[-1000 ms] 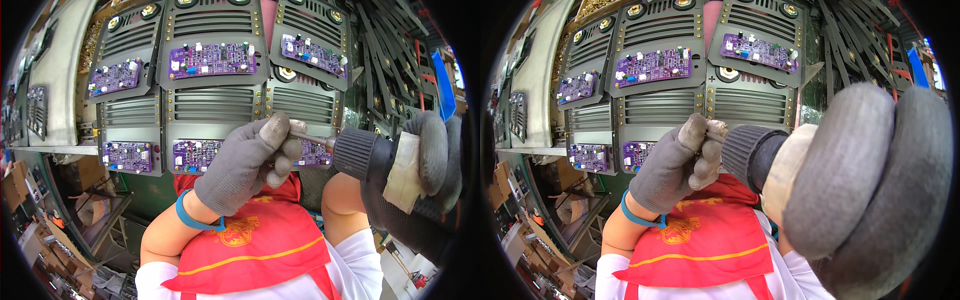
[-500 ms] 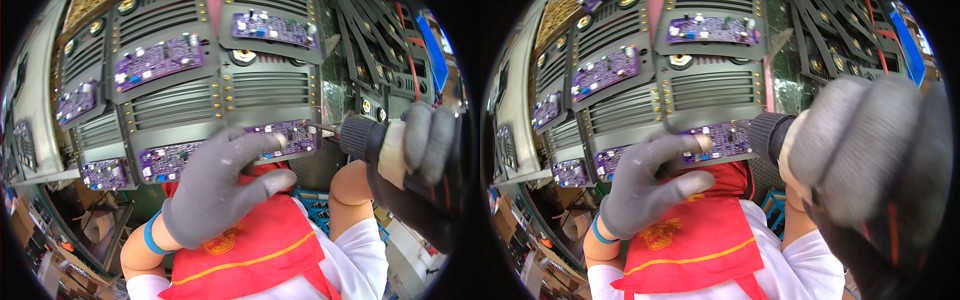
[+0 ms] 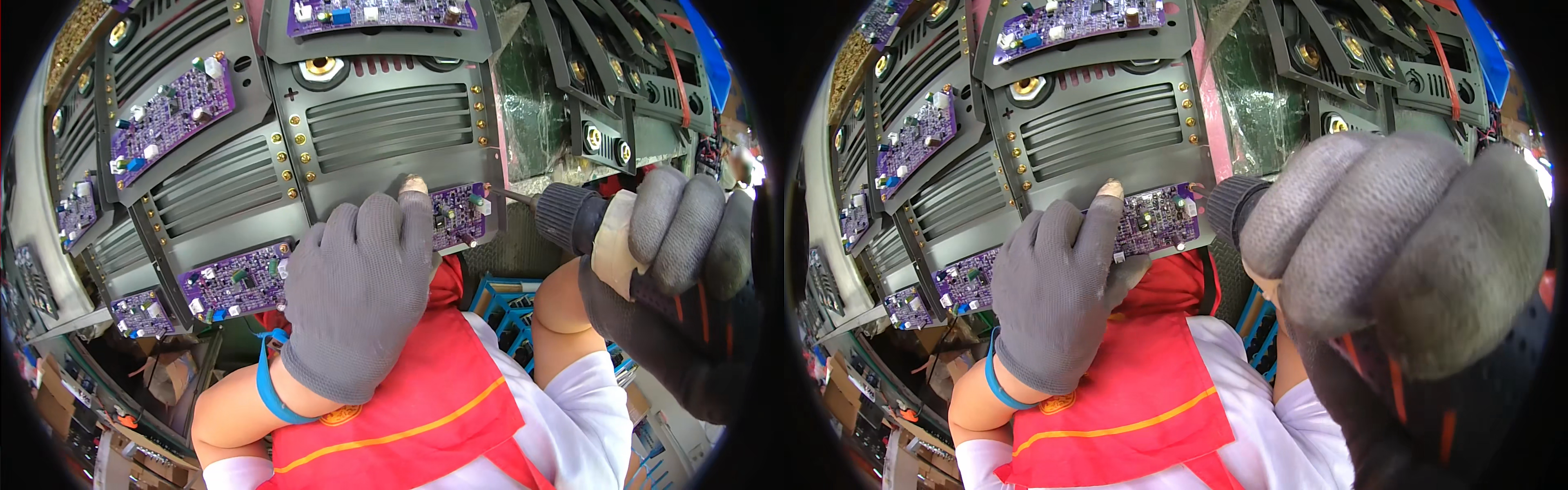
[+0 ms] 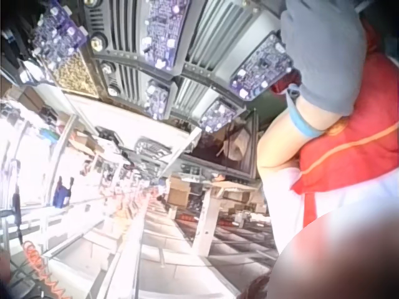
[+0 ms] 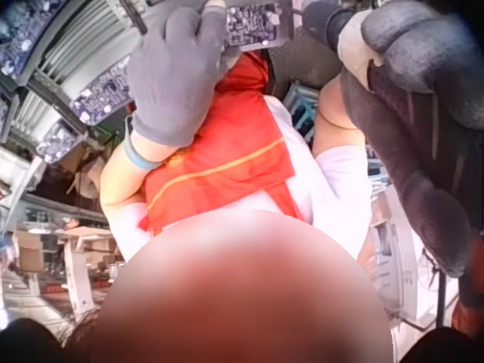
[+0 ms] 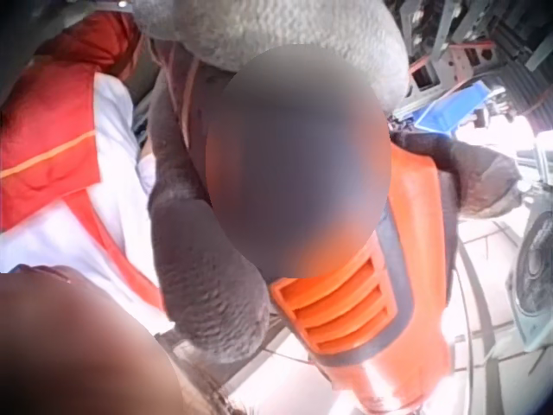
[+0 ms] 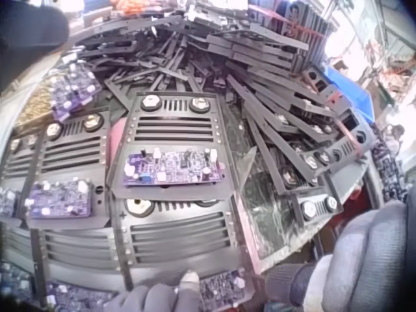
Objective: Assembling electronic components and circuit boards into metal panels using a power drill and screws.
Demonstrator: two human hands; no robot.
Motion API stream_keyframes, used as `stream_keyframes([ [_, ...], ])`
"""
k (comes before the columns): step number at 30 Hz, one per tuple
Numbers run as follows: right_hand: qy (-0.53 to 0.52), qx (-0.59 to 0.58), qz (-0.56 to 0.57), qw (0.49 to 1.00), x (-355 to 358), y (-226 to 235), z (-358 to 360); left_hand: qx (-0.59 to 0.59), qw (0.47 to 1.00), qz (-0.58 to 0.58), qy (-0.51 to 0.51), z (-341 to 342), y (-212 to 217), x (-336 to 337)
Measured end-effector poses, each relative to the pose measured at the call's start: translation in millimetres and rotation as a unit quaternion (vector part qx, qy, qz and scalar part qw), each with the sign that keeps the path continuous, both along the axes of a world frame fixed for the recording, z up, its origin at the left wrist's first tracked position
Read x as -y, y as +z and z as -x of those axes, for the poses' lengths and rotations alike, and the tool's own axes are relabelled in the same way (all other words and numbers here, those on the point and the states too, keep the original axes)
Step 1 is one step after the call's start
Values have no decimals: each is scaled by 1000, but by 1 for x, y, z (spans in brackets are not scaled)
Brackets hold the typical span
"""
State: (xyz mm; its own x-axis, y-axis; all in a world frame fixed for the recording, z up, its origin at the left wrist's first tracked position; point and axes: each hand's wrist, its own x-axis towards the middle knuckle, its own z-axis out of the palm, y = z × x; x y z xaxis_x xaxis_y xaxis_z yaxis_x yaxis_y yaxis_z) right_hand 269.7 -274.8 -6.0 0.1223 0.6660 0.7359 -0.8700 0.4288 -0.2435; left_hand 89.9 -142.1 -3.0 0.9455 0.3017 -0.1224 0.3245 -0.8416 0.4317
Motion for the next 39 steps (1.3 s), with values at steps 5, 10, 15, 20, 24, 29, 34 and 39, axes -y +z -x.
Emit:
stream_keyframes([
  [5,-88,65,39,993,3,-1,2,-16,999,-36,-7,1,-1,0],
  [10,-168,135,76,973,5,4,4,-4,1000,-11,-5,2,-3,-1],
  [15,-242,205,115,941,3,8,2,-4,1000,-11,0,2,-3,1],
  [20,-314,277,148,896,0,15,10,-2,1000,-3,-9,3,-9,0],
  [24,-369,334,173,850,13,27,4,-1,1000,-5,-7,4,-12,0],
  [29,-434,398,195,784,9,33,7,-1,1000,-9,-5,4,-12,1],
  [34,-280,452,210,820,-10,43,-5,27,999,32,8,5,-11,-6],
  [39,-281,455,193,823,23,50,-32,125,917,350,145,16,9,-21],
])
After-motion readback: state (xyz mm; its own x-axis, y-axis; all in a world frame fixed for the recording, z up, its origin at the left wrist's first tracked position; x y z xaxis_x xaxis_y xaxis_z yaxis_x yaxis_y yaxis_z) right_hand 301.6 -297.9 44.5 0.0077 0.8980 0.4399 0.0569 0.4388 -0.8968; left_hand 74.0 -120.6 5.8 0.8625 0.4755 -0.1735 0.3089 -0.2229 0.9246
